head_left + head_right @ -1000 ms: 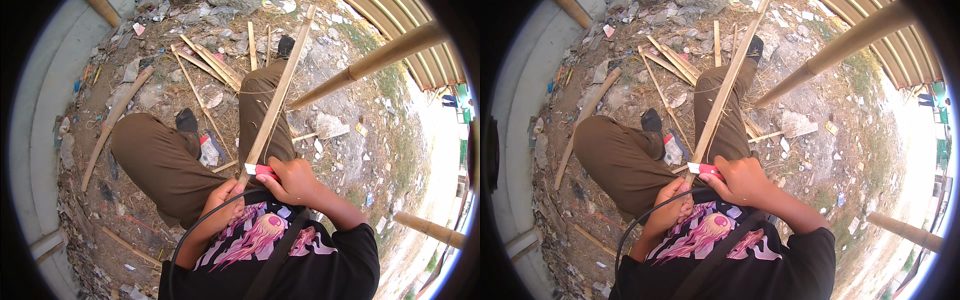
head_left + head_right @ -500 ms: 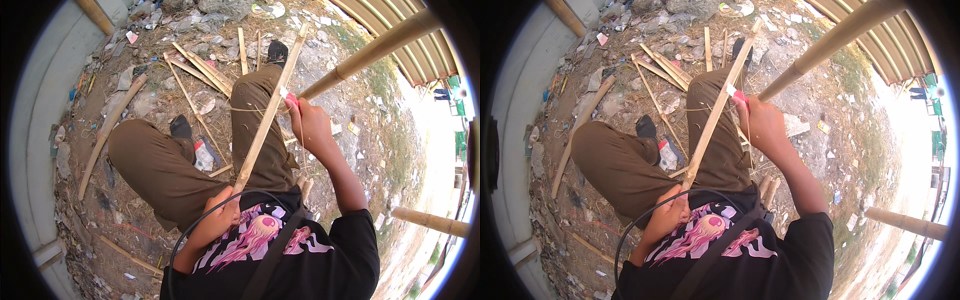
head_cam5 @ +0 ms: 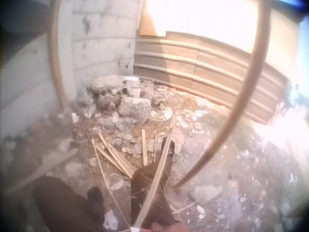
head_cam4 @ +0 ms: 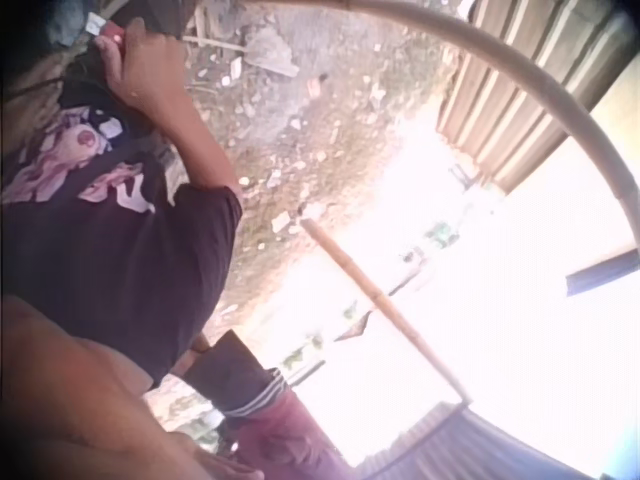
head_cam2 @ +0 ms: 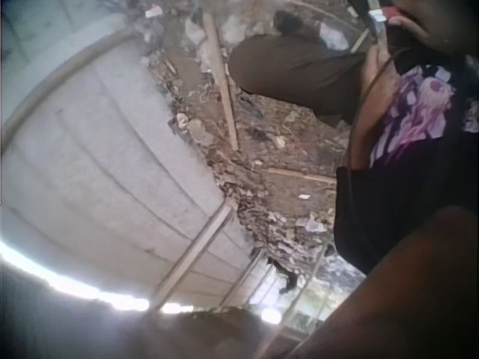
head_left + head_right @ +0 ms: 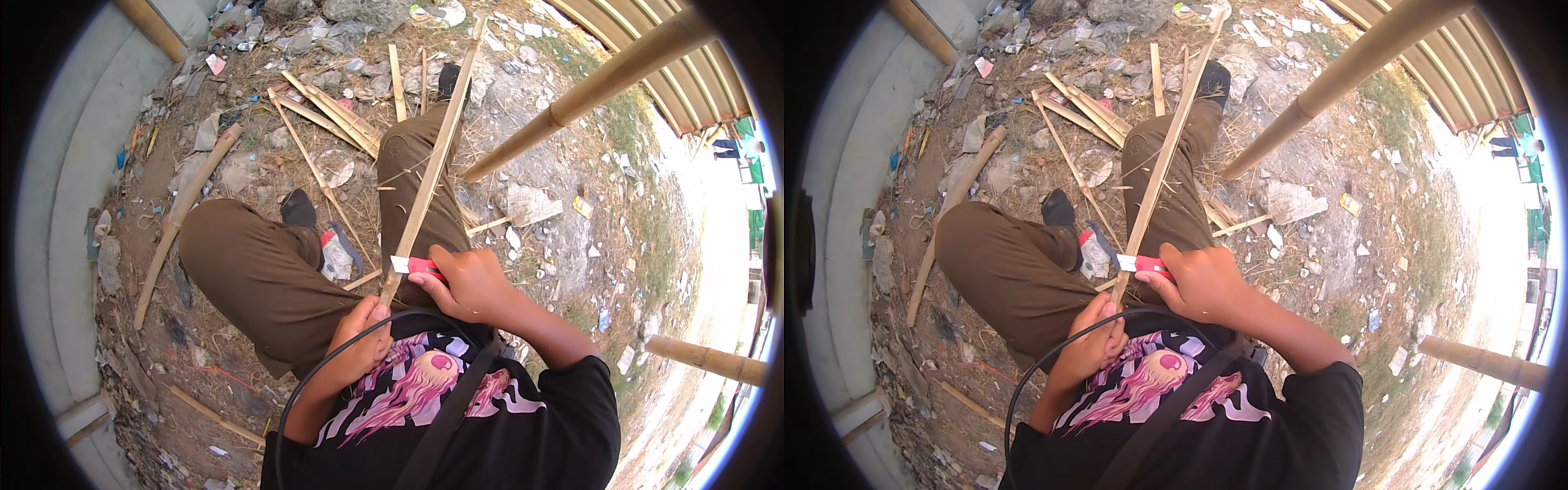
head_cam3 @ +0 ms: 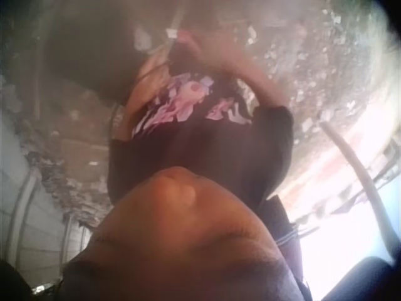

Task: The person sits on the ground and uses a red utility knife to shave and smooth a thin bamboo stick. They hold the stick with their left hand and scrape along its length with the knife in their right hand, occasionally rotating the stick to work on different sides.

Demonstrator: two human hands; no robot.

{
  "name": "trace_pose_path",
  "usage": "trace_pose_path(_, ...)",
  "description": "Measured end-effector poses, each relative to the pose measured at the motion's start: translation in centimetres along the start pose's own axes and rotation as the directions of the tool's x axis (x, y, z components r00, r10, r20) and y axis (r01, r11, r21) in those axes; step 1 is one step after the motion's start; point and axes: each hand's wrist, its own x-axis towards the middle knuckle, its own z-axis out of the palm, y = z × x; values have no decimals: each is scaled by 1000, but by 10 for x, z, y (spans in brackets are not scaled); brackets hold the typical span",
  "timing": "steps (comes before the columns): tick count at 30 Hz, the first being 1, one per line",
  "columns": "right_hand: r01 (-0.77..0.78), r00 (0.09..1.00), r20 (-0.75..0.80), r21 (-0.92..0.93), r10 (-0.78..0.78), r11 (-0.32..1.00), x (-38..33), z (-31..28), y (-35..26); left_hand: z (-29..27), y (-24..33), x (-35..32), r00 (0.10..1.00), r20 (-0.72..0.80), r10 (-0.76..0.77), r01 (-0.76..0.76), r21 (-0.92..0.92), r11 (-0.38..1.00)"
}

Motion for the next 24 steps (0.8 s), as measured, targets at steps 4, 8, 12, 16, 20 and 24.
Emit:
trace_pose_path(4,14,999,-27,-119,-18,993,15,-9,2,0,-1,-1,1000,-6,10,-10,-34,999)
trace_pose_path(8,-29,991,-130,-153,9,988,36,-8,17,-3,-4,1,1000,-11,-27,26,-98,995)
trace_pose_path(12,-403,882,-262,15,392,915,86,-45,73,-5,-11,-1,999,39,-2,5,-79,997)
trace_pose_path(16,-420,875,-262,4,407,907,109,-67,89,-5,-12,2,996,83,17,-4,-149,989)
trace_pose_path(20,-490,802,-360,63,478,870,136,-64,142,-8,-21,-1,995,96,34,-23,-111,994)
trace_pose_path(24,-512,783,-345,114,517,852,134,-61,160,-13,-14,-16,996,84,10,-5,-56,998)
